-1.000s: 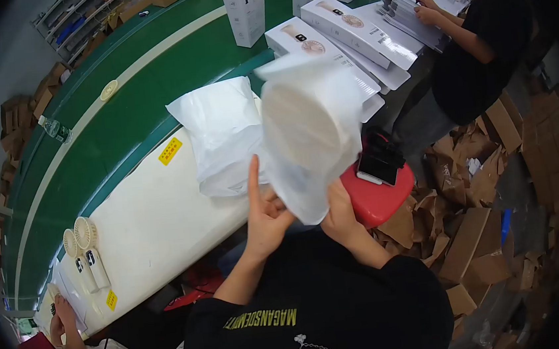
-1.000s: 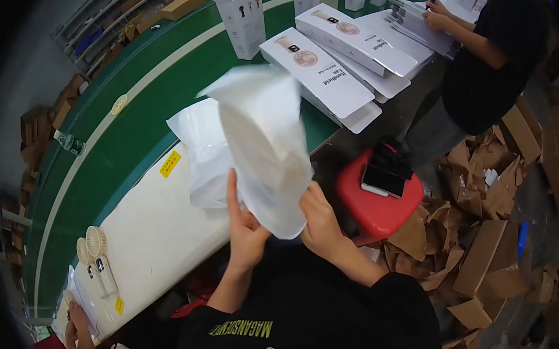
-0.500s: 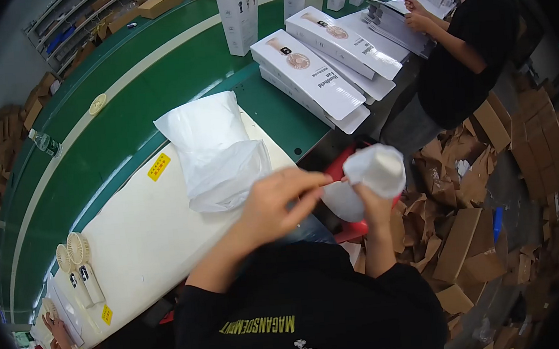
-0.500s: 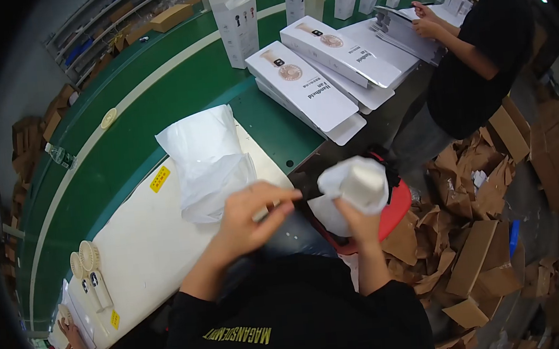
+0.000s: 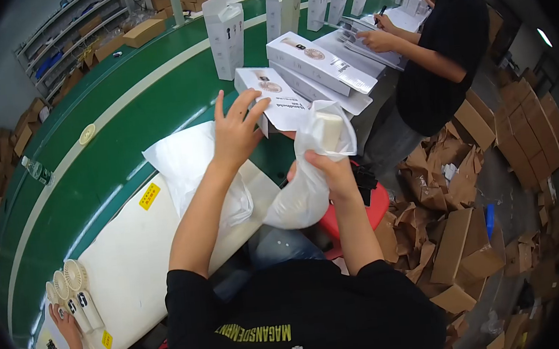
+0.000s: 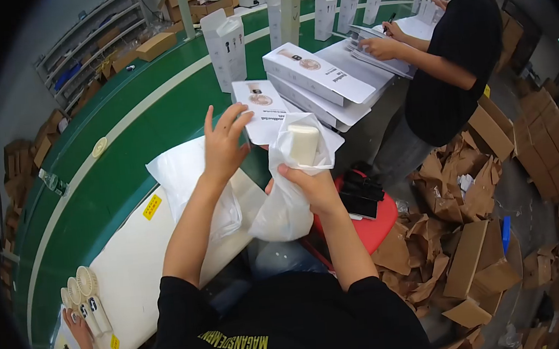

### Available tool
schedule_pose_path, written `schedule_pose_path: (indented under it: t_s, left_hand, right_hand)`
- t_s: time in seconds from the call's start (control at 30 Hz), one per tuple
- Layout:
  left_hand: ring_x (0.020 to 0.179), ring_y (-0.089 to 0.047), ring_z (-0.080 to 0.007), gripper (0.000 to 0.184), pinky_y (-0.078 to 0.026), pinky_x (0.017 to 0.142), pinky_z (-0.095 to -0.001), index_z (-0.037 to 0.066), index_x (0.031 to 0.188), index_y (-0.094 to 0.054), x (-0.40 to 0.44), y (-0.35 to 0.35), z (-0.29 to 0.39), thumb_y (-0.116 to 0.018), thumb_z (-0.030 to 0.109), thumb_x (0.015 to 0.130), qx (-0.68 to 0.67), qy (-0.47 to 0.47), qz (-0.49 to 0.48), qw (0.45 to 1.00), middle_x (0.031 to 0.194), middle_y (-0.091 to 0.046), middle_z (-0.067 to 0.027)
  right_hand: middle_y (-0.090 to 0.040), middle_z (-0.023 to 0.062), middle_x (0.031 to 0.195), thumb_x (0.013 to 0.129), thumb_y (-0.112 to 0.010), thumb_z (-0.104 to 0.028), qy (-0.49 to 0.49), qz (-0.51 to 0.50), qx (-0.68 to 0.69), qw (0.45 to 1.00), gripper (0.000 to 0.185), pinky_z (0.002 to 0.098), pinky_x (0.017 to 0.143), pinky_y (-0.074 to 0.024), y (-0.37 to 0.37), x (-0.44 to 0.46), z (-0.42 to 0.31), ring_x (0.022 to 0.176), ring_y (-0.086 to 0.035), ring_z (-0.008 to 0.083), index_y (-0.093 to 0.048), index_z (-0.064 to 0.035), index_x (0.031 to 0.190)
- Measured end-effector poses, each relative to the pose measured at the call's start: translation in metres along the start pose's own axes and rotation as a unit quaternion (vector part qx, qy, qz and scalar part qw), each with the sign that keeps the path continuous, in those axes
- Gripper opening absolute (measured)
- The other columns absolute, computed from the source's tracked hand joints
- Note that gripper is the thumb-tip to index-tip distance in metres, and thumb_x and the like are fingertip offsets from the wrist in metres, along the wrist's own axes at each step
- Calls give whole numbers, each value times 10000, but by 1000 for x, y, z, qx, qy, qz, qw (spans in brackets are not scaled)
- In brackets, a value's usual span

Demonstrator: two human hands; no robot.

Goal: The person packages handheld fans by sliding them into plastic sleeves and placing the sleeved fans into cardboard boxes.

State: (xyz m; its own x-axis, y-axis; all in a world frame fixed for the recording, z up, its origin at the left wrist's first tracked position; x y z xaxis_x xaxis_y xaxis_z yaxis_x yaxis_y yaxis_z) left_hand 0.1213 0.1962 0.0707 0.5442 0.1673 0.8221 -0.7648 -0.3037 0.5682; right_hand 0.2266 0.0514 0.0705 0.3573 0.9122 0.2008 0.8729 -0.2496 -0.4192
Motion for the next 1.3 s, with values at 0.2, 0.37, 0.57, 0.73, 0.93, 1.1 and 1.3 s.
schedule_pose_path:
  t_s: [0.2, 0.37, 0.57, 0.73, 0.93, 1.1, 1.3]
  left_hand:
    - [825, -664, -241, 640, -541, 655, -287, 106, 1125, -579, 40, 101, 26, -852, 254, 565, -6, -108, 20, 994, 1030, -653, -90]
    - [820, -667, -240, 669, -541, 672, -315, 102, 1117, -526, 33, 126, 10, -863, 278, 568, -99, -33, -43, 994, 1025, -654, -103]
    - [806, -680, -249, 770, -532, 657, -328, 141, 1200, -338, 36, 140, -94, -844, 334, 653, -67, 170, 152, 971, 920, -676, -123]
    - [907, -668, -336, 713, -532, 722, -407, 145, 1236, -288, -5, 95, -206, -771, 342, 749, 19, 363, 86, 928, 1023, -667, -194]
    - [850, -651, -411, 837, -513, 676, -465, 184, 1344, -168, -12, 67, -240, -744, 355, 760, 100, 408, -31, 907, 937, -665, -227]
    - [858, -645, -437, 1143, -509, 735, -481, 166, 1425, 210, -11, 56, -241, -721, 292, 774, 12, 424, -49, 904, 976, -640, -294]
    - [1153, -518, -424, 997, -446, 921, -454, 154, 1475, -31, -66, 127, -156, -723, 312, 776, -1, 375, -8, 927, 1279, -499, -283]
  right_hand:
    - [-500, 206, 1193, 868, -625, -276, 375, -140, 177, 899, 625, 441, 790, -542, -12, -3, -93, 865, -618, 308, -299, -94, 1369]
    - [-431, 172, 1317, 904, -584, -285, 351, -410, 364, 759, 555, 500, 1014, -405, -59, 23, -109, 1200, -453, 346, -327, -137, 1373]
    - [-325, 151, 1449, 750, -720, -173, 506, -28, -523, 685, 507, 535, 1054, -261, -83, 19, -93, 1302, -288, 449, -593, -188, 1241]
    - [-421, 130, 1395, 811, -660, -122, 248, -194, -482, 817, 422, 439, 1067, -300, -34, -19, 29, 1303, -351, 350, -582, -115, 1226]
    - [-527, 109, 1282, 818, -636, -82, 143, -199, -458, 854, 320, 399, 1017, -355, 7, -71, 85, 1210, -440, 310, -626, -68, 1137]
    - [-577, 115, 1197, 830, -625, -61, 127, -189, -437, 870, 283, 372, 963, -397, -1, -69, 79, 1131, -497, 296, -631, -38, 1112]
    - [-622, 135, 1098, 819, -600, -8, 96, -215, -391, 890, 259, 349, 915, -429, -13, -72, 90, 1044, -557, 289, -636, -3, 1075]
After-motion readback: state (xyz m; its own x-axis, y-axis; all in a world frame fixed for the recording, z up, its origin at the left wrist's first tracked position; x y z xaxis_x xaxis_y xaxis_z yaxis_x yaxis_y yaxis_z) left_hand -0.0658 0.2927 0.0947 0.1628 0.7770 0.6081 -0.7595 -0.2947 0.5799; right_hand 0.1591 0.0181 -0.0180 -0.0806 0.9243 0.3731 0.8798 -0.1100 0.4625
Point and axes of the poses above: each hand's wrist, its own x-axis towards the middle knuckle, its own y-axis out of the back of the hand, z = x × y, the point moved 5 cm from there along x, towards the middle knuckle
